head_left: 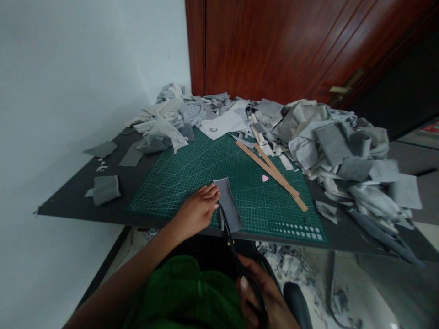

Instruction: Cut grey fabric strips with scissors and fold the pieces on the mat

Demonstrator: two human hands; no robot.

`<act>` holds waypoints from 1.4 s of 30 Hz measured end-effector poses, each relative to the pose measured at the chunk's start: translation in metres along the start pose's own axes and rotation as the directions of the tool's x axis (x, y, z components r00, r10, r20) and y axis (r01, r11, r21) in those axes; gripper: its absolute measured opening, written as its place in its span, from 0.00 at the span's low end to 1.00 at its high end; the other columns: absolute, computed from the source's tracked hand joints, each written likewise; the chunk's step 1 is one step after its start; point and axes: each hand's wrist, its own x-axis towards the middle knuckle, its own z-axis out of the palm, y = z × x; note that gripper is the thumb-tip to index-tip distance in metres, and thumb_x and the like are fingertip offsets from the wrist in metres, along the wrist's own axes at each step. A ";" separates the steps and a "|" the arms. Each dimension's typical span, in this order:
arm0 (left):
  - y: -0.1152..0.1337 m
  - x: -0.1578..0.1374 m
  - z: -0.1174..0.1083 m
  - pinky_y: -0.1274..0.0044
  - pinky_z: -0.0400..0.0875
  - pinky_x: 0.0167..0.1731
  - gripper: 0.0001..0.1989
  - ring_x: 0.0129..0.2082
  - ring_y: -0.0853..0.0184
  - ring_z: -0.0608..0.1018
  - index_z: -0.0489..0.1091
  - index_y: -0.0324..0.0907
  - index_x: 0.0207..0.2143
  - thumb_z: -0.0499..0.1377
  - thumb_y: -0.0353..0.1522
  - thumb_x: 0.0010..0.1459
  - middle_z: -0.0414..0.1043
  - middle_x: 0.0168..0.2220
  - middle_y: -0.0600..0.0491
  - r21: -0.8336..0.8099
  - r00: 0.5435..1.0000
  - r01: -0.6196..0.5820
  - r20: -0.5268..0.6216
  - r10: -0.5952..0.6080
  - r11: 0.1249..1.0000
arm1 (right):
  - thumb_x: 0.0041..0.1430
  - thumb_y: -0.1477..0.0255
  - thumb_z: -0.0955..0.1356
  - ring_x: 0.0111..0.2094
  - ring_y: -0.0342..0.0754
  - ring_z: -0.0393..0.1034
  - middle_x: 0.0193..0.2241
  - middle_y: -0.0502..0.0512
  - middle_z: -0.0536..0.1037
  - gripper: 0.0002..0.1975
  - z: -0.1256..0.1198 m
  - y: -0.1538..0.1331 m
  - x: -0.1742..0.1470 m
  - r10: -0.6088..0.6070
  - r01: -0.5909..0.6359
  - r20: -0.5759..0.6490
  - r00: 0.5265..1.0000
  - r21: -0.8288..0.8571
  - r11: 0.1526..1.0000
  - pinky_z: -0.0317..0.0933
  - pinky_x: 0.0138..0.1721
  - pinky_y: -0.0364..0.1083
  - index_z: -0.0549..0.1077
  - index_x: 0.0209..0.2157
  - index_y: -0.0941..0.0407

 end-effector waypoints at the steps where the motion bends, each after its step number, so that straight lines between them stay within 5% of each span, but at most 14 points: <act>1: 0.000 0.000 0.000 0.61 0.60 0.69 0.20 0.69 0.57 0.66 0.71 0.39 0.60 0.52 0.31 0.70 0.68 0.65 0.43 0.000 1.000 0.003 0.002 -0.003 1.000 | 0.47 0.51 0.81 0.16 0.34 0.59 0.27 0.43 0.73 0.40 0.000 0.000 0.000 -0.002 0.002 -0.002 1.000 0.004 1.000 0.49 0.18 0.38 0.72 0.58 0.51; 13: 0.001 0.002 -0.001 0.61 0.60 0.69 0.19 0.68 0.57 0.67 0.72 0.37 0.60 0.54 0.32 0.71 0.68 0.65 0.43 -0.007 1.000 0.022 0.014 -0.022 1.000 | 0.47 0.48 0.80 0.15 0.35 0.56 0.19 0.39 0.65 0.42 0.002 0.000 0.001 -0.036 0.038 0.031 0.999 -0.067 0.997 0.48 0.18 0.37 0.71 0.59 0.54; 23: -0.004 0.004 0.004 0.60 0.60 0.69 0.18 0.68 0.56 0.67 0.74 0.38 0.58 0.58 0.34 0.69 0.68 0.65 0.42 -0.017 0.999 0.043 0.025 -0.043 0.999 | 0.46 0.50 0.81 0.14 0.32 0.58 0.23 0.43 0.74 0.37 -0.003 -0.004 0.005 -0.056 0.054 0.067 0.996 0.039 0.998 0.48 0.16 0.34 0.75 0.53 0.53; 42: -0.007 0.004 0.004 0.60 0.59 0.69 0.19 0.69 0.57 0.66 0.73 0.40 0.59 0.60 0.36 0.69 0.66 0.66 0.43 -0.038 0.998 0.047 0.046 -0.045 0.998 | 0.50 0.52 0.80 0.13 0.32 0.56 0.24 0.41 0.71 0.37 -0.009 -0.005 0.020 -0.032 0.022 0.155 0.987 0.072 0.997 0.51 0.12 0.34 0.71 0.56 0.52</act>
